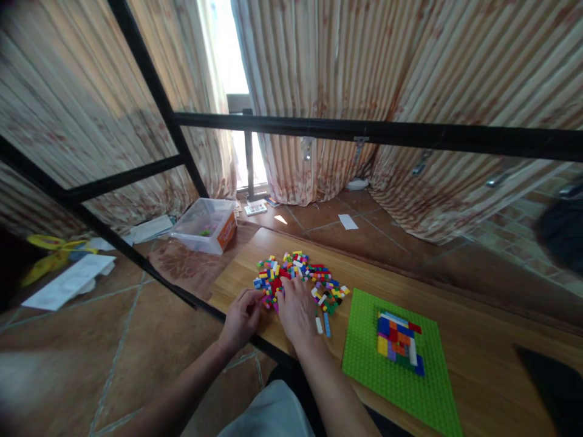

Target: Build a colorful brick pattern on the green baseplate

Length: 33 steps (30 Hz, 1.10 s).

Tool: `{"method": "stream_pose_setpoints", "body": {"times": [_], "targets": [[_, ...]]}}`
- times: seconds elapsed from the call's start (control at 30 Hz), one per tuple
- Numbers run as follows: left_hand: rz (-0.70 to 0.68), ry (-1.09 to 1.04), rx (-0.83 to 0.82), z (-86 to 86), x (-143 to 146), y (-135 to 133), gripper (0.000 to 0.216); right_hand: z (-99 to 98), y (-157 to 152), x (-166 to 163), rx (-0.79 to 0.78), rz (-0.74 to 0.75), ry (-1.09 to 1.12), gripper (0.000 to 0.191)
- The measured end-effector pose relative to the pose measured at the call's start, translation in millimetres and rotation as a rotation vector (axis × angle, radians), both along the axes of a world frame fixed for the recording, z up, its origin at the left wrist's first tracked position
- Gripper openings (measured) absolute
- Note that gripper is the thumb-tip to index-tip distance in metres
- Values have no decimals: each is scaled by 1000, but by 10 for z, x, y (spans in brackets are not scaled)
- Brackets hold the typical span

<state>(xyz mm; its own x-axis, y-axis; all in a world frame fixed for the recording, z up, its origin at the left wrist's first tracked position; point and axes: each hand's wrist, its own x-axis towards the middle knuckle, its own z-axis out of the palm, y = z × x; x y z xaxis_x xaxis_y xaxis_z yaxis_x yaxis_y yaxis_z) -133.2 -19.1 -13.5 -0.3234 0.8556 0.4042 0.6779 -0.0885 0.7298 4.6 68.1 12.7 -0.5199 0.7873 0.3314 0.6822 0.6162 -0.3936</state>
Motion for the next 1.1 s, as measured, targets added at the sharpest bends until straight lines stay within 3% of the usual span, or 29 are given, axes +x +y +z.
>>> {"method": "stream_pose_setpoints", "body": {"times": [0.17, 0.33, 0.6, 0.83, 0.97, 1.1], "targets": [[73, 13, 10, 11, -70, 104, 23, -78, 190, -87, 7, 22, -71, 22], [204, -6, -50, 66, -149, 313, 26, -158, 231, 171, -2, 18, -59, 24], [193, 116, -320, 185, -274, 665, 19, -226, 215, 675, -151, -120, 256, 28], [178, 118, -270, 153, -312, 660, 17, -162, 137, 790, -215, -209, 259, 27], [132, -57, -199, 200, -288, 593, 18, -111, 143, 698, -137, -202, 234, 28], [-93, -540, -181, 356, -138, 497, 23, 39, 98, 509, -156, -75, 377, 28]]}}
